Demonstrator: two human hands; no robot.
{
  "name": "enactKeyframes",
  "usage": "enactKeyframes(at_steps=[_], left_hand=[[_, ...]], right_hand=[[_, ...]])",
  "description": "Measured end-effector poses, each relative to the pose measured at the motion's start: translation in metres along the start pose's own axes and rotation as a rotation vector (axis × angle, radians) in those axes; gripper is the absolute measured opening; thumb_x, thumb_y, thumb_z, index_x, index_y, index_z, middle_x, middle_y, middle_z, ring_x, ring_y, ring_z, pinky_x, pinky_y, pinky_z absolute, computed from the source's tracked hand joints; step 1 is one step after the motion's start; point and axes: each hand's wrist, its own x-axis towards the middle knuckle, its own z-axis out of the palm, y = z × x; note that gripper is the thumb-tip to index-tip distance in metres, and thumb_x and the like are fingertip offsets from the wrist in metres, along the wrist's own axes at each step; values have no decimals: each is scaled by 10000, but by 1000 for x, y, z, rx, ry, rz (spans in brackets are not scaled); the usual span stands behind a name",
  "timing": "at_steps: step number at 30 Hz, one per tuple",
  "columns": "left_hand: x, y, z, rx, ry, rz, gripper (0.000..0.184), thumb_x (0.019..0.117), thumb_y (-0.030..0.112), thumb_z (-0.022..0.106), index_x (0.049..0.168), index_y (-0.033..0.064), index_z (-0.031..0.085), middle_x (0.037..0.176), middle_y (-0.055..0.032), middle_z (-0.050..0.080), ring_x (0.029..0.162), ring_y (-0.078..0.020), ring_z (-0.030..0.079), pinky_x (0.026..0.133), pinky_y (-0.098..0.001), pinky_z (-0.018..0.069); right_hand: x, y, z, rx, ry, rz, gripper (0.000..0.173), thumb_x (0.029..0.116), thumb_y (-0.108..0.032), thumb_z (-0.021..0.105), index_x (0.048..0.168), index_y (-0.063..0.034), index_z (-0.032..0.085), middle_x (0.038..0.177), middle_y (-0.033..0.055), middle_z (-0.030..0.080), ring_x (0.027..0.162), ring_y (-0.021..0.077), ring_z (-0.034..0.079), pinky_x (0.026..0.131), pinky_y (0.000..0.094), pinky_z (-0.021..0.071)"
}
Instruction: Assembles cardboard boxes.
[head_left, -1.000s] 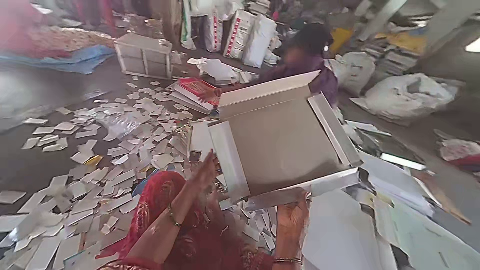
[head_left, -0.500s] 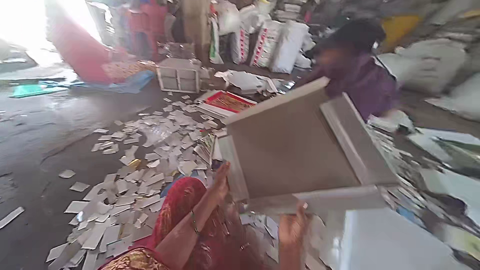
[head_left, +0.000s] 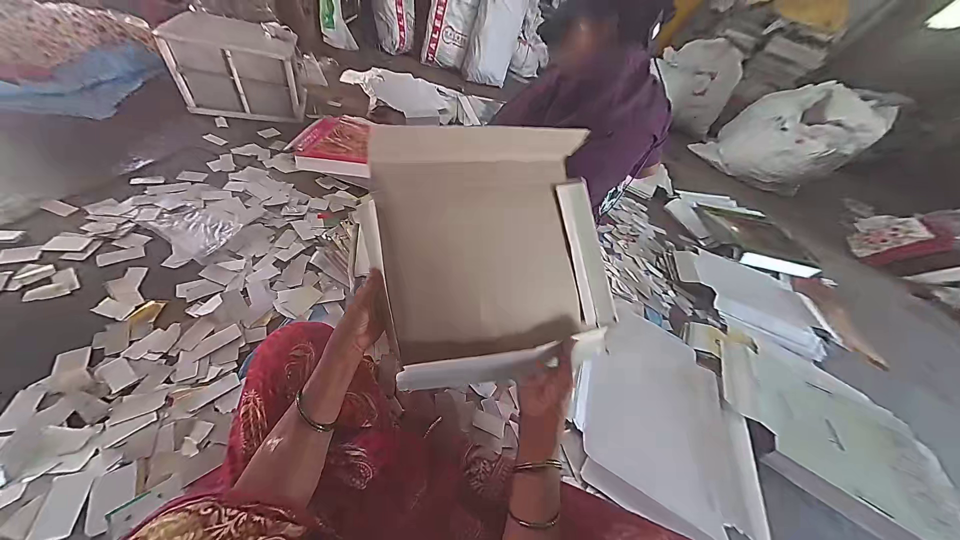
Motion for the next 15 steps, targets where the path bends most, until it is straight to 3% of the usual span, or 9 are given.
enactKeyframes(at_steps=[2,5,7,8,10,12,14,15], left_hand=[[0,4,-1,20,-5,-7,427,1102,409,363,1343,99,531,1135,-85,711,1064,-182,694,927,-398,584],[3,4,-3,84,43,13,400,1083,402,430,1326,105,543,1100,-77,711,1017,-172,699,891,-387,594],[4,4,-6,134,86,4,425,1084,414,438,1369,114,533,1127,-76,711,1027,-167,698,897,-386,590],[3,6,-6,177,100,-2,431,1086,411,437,1393,119,518,1139,-71,703,1029,-161,691,898,-383,585],[3,8,-2,310,132,2,380,1084,381,458,1341,120,558,1070,-49,688,957,-135,673,850,-362,577],[-1,10,-1,426,137,-22,367,1084,370,470,1323,116,583,1059,-56,681,929,-137,660,835,-366,571],[0,8,-6,464,130,-17,405,1080,385,477,1355,107,582,1092,-80,688,943,-155,666,849,-386,572],[3,5,-9,483,142,13,410,1076,402,483,1339,106,592,1093,-80,692,947,-154,672,846,-387,577]], right_hand=[[4,-22,-16,23,56,-97,454,1063,-566,341,1307,-225,516,1127,-41,686,1042,93,678,841,384,607],[10,-59,-58,-59,106,-286,691,1047,-659,157,1410,-155,460,1205,7,674,1092,133,669,891,403,589],[10,-83,-86,-175,-119,-352,792,1033,-654,42,1582,-138,283,1471,34,551,1283,155,588,1023,378,537],[7,-92,-93,-208,-186,-373,794,1028,-662,50,1591,-144,264,1512,27,520,1306,152,581,1021,357,544],[-6,-100,-93,-238,-210,-403,757,1046,-640,121,1579,-128,288,1519,6,522,1318,123,573,1041,329,532],[-23,-100,-93,-416,-118,-432,659,1095,-496,235,1573,-43,260,1504,6,515,1310,36,545,1071,239,488],[-29,-102,-96,-716,-55,-366,698,976,-364,551,1508,26,321,1355,-11,558,1168,-69,558,981,136,488],[-29,-105,-91,-851,-76,-329,650,909,-283,648,1415,50,409,1215,-9,603,1059,-84,594,914,121,514]])
